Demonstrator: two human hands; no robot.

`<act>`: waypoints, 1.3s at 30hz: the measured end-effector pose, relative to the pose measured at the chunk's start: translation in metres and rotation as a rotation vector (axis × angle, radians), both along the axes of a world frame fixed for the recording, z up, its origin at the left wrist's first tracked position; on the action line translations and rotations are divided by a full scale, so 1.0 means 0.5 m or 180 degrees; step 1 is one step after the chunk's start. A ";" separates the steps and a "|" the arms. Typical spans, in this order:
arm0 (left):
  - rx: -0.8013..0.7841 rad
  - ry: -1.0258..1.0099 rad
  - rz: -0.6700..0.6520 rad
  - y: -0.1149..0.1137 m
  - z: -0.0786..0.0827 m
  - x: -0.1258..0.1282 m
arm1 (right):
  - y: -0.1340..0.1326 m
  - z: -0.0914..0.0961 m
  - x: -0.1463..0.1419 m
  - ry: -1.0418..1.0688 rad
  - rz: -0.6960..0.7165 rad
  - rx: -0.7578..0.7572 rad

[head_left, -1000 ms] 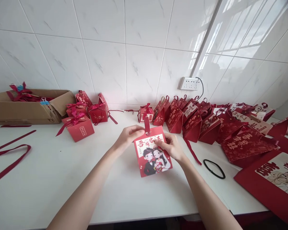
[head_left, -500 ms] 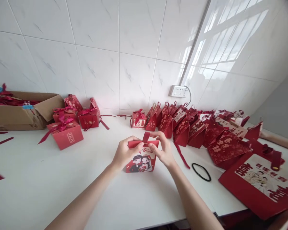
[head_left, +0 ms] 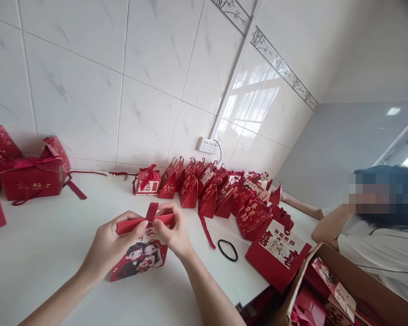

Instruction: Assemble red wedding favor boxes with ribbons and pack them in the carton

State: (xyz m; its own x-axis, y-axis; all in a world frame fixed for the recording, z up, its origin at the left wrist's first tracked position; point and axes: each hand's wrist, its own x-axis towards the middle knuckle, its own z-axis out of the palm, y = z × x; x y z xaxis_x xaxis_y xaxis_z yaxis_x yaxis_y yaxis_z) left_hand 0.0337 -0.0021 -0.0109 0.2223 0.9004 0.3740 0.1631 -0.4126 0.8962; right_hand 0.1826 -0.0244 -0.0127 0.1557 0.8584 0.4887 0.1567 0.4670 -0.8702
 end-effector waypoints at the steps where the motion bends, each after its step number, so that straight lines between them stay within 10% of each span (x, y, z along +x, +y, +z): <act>1: -0.0009 -0.0006 0.0009 0.000 0.000 0.000 | 0.002 -0.003 0.000 0.0064 0.0064 -0.0001; 39: -0.0043 -0.0154 -0.0002 -0.010 0.002 0.004 | 0.004 0.003 0.007 0.0368 0.0685 -0.0257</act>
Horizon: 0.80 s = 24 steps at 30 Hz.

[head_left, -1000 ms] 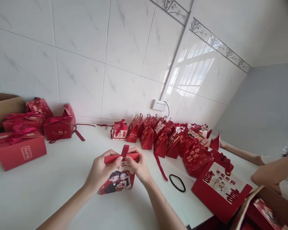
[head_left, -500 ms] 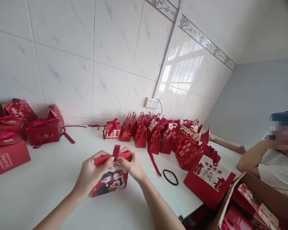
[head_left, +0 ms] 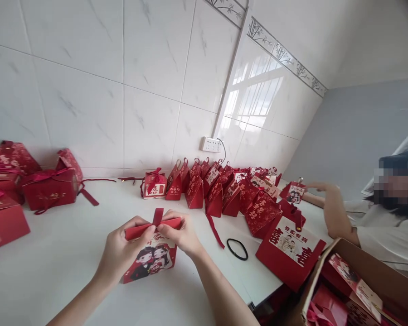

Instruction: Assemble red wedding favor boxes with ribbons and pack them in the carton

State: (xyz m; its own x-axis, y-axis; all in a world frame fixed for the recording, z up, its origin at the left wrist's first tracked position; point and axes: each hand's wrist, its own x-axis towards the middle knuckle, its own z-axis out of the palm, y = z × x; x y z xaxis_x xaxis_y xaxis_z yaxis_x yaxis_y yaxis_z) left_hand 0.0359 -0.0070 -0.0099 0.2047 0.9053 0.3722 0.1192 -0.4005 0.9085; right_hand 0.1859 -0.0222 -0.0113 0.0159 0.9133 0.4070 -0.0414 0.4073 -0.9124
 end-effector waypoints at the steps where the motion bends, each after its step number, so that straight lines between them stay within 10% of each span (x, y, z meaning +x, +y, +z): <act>1: -0.0008 -0.0028 0.0036 -0.001 0.000 0.000 | 0.000 0.001 0.000 -0.0014 0.0016 0.0018; 24: -0.0214 -0.0349 -0.0212 -0.022 -0.003 0.013 | -0.025 0.008 0.014 -0.0572 -0.0219 0.0326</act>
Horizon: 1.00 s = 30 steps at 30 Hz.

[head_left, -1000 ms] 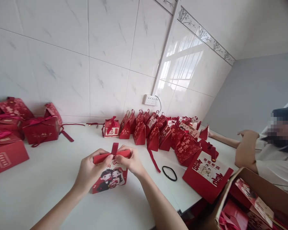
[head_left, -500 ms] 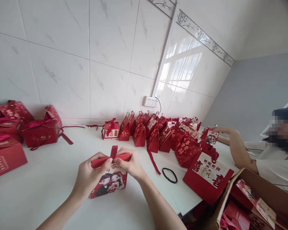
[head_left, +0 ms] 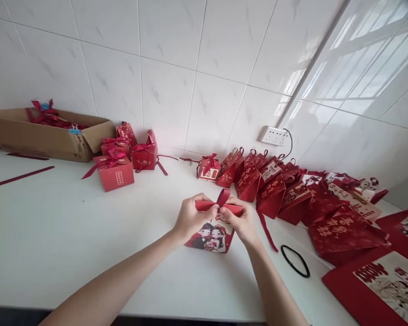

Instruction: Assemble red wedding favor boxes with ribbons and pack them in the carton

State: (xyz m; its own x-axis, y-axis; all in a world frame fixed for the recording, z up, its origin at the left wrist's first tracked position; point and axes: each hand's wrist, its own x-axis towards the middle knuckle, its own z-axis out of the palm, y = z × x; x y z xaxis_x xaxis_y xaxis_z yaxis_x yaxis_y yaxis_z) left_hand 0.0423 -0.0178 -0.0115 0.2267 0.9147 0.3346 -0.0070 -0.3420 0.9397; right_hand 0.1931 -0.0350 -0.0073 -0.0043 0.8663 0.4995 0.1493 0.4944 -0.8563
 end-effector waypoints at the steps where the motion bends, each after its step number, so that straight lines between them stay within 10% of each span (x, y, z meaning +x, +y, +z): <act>1: -0.0013 -0.0019 -0.0017 -0.002 0.000 0.001 | -0.001 -0.001 0.000 0.0049 -0.0037 0.0035; 17: 0.0048 0.0173 0.0032 -0.011 0.010 0.004 | -0.006 -0.005 -0.008 0.0213 -0.0526 0.0324; 23: -0.0893 -0.0435 -0.1629 0.014 0.014 -0.009 | -0.003 -0.006 0.031 0.0691 -0.0074 -0.0020; 30: -0.1537 0.0141 -0.2442 -0.015 -0.003 0.004 | 0.003 -0.001 0.015 0.1547 0.0393 -0.0044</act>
State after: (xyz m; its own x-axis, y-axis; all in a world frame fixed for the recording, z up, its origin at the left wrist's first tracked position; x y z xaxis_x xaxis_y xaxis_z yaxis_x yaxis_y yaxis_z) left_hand 0.0442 -0.0254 -0.0128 0.8350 0.5458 -0.0695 -0.0311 0.1729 0.9845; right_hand 0.2008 -0.0336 -0.0078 0.1232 0.8805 0.4577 -0.3275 0.4714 -0.8189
